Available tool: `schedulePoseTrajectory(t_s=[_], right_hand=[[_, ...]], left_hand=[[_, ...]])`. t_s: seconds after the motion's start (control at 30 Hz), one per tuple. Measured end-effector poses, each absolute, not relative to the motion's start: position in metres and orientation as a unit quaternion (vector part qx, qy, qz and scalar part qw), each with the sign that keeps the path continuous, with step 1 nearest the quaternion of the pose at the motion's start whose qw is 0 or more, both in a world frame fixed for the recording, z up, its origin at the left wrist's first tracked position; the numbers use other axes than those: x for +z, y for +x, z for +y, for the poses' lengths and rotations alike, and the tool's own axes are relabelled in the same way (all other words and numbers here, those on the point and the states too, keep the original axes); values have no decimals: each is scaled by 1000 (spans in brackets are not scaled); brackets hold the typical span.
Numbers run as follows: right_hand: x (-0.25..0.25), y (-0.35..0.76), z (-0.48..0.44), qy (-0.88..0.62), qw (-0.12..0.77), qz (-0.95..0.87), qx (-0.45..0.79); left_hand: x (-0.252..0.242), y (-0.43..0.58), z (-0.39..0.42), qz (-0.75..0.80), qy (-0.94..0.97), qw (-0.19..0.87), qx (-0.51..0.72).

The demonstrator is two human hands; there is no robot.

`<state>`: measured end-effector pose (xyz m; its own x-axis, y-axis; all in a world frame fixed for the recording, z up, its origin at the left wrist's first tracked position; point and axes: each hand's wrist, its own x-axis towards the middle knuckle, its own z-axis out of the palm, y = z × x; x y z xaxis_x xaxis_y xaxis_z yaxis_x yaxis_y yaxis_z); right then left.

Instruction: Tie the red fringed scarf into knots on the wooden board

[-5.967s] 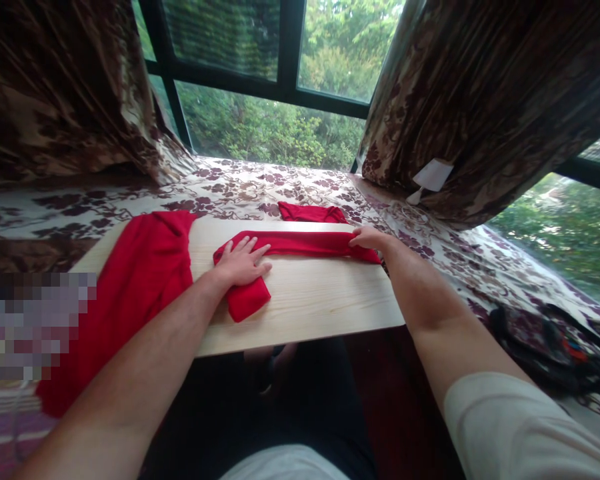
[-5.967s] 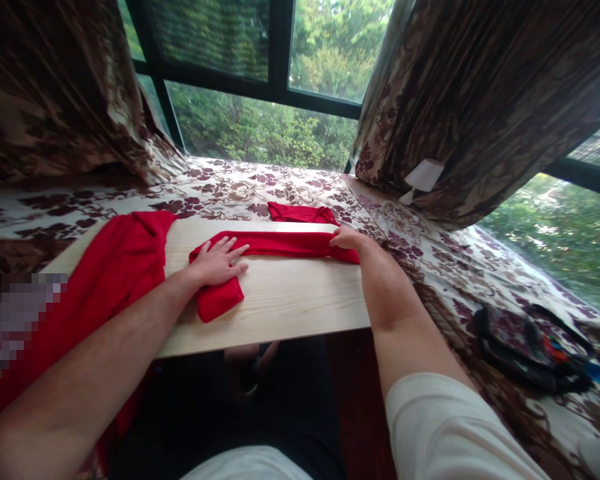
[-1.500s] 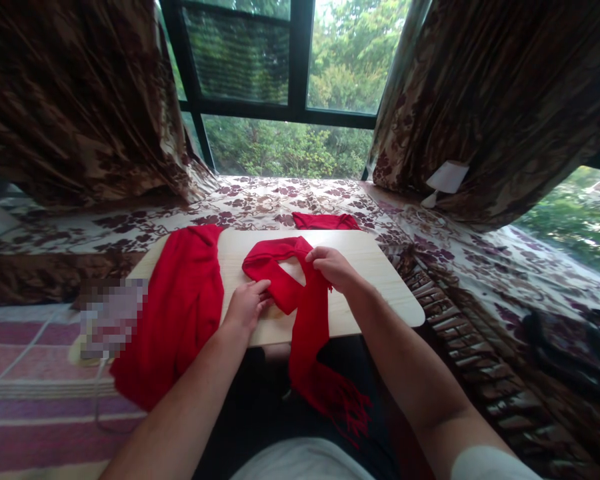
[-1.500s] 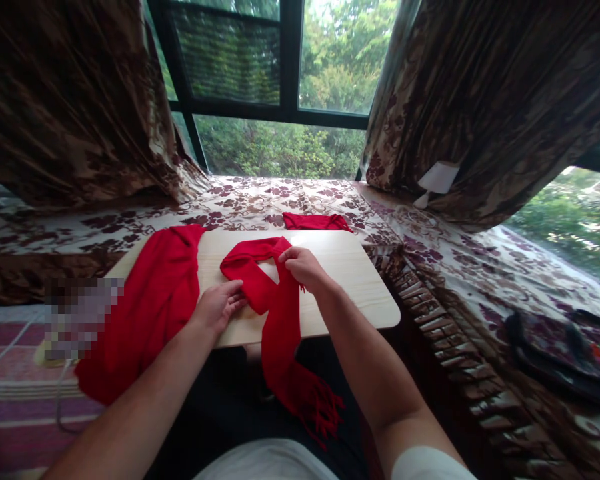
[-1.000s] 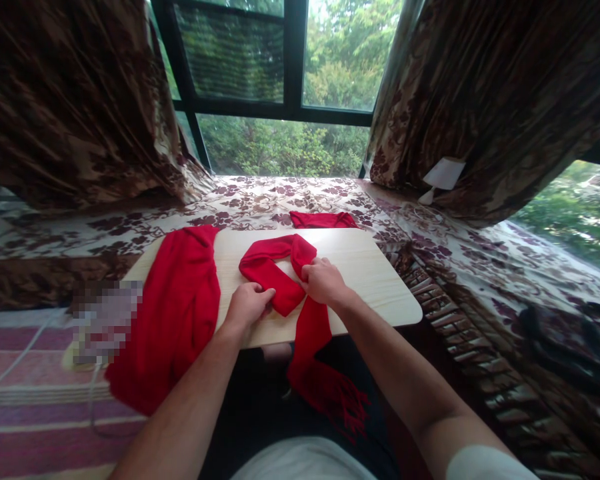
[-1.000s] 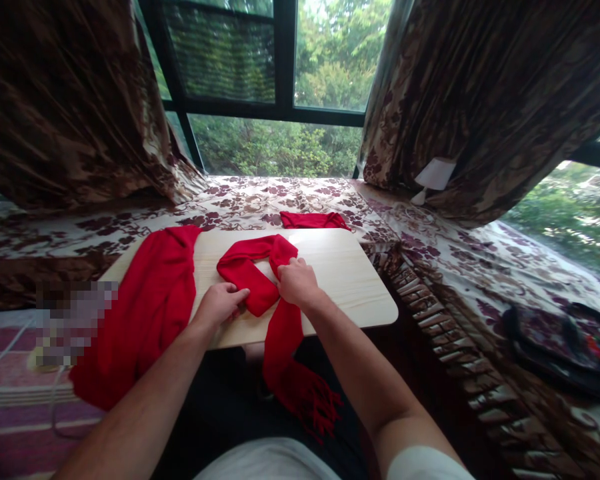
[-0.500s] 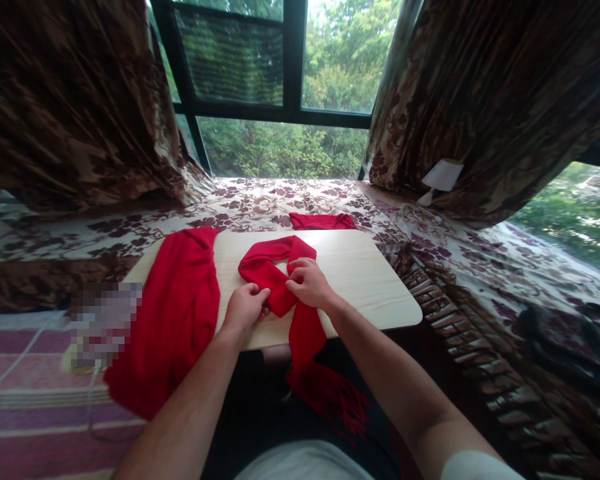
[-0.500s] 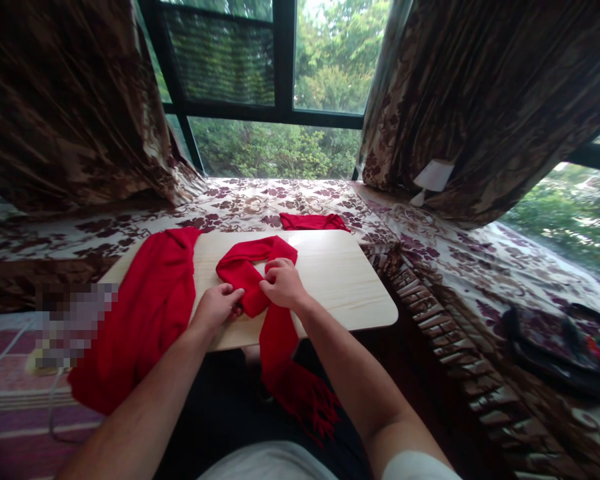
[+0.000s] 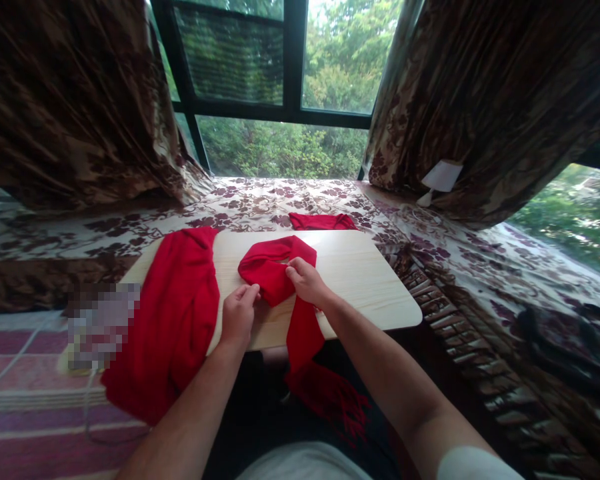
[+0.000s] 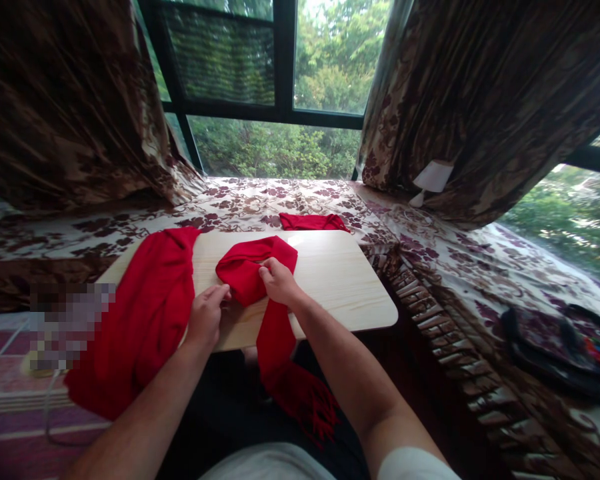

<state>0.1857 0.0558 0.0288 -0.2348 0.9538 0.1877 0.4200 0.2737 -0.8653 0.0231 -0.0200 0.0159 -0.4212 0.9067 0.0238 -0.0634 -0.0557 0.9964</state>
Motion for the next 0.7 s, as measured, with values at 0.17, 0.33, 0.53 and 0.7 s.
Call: schedulePoseTrajectory(t_s=[0.17,0.33,0.53,0.7], right_hand=[[31,182,58,-483,407,-638,442],[36,180,56,-463,422,-587,513],[36,181,55,-396,471,-529,585],[36,182,54,-343,483,-512,622]], left_hand=[[18,26,-34,600,458,293,587],[20,26,-42,644,479,287,522],[22,28,-44,648,512,274,493],[17,22,-30,606,540,269,517]])
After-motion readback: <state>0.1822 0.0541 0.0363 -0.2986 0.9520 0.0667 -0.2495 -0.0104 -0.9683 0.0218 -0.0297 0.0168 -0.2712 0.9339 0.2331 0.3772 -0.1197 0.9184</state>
